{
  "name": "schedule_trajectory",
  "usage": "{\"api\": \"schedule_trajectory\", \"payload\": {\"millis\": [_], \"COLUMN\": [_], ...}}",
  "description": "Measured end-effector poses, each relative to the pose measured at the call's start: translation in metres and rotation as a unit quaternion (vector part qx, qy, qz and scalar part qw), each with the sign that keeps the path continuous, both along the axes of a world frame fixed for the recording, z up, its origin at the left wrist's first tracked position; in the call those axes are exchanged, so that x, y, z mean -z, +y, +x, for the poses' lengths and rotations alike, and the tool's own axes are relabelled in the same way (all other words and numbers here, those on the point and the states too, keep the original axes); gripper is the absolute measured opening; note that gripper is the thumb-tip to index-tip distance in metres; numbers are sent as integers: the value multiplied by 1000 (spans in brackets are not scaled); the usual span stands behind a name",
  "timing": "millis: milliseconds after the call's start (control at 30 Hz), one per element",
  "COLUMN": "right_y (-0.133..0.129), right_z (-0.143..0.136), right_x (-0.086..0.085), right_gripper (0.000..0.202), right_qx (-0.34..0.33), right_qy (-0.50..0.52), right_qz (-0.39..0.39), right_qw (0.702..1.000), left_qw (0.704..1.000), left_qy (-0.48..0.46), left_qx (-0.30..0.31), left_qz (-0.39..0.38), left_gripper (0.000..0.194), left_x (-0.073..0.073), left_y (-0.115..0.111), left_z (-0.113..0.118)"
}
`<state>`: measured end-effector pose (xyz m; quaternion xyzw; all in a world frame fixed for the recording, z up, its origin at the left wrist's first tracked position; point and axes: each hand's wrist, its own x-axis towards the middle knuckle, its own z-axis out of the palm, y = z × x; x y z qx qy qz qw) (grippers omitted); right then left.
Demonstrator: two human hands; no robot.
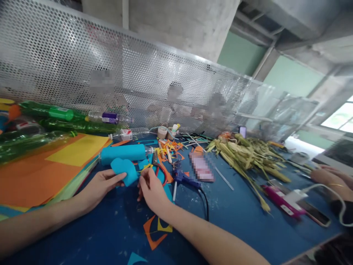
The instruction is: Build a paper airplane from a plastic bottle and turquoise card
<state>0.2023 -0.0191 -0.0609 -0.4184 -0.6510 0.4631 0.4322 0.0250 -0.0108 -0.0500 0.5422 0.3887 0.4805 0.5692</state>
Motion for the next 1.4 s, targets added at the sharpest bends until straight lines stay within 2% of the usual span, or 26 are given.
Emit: {"api": "schedule_trajectory", "payload": {"millis": [100,167,233,300,400,467,600,700,867,967,1067,1133,1200,1267,1333,1400], "right_y": [0,-2,-7,-11,-15,-15,-9,-2,7,8,8,7,8,8,10,12], "right_z": [0,0,0,0,3,4,3,3,9,15,17,16,14,13,15,21], "right_x": [-2,-6,-11,-16,-20,-20,-14,-10,-12,-17,-22,-21,-19,-17,-19,-25], "right_gripper": [14,12,10,17,34,41,20,16,16,14,16,19,23,24,24,26], "right_qx": [-3,-11,-26,-47,-68,-60,-23,-2,65,87,85,61,30,14,30,74], "right_qy": [36,41,31,4,-51,-72,-31,40,90,54,8,-21,-36,-38,-60,-145], "right_qz": [-8,-19,-26,-11,33,47,14,-24,-7,12,17,0,-20,-25,-4,69], "right_qw": [999,999,999,999,996,994,999,999,994,995,996,998,999,999,998,984], "left_qw": [1000,999,997,996,997,996,992,990,996,996,991,992,994,993,992,991], "left_qy": [18,36,62,78,77,82,121,141,59,-18,-96,-73,-7,48,79,96], "left_qx": [7,-11,-36,-47,-4,29,17,3,-9,-24,23,64,92,104,101,94], "left_qz": [-4,-6,3,8,-7,-6,42,29,-63,-88,-85,-75,-55,-28,-1,9], "left_gripper": [20,19,19,21,21,22,18,19,27,45,56,59,60,51,36,30], "left_x": [-4,-8,-11,-13,-15,-14,-11,-9,-8,-14,-20,-21,-17,-12,-8,-5], "left_y": [-1,-2,-4,-5,-6,-7,-5,-3,0,0,-1,-3,-3,-2,1,3], "left_z": [2,3,4,4,4,4,2,2,3,3,4,5,5,4,2,0]}}
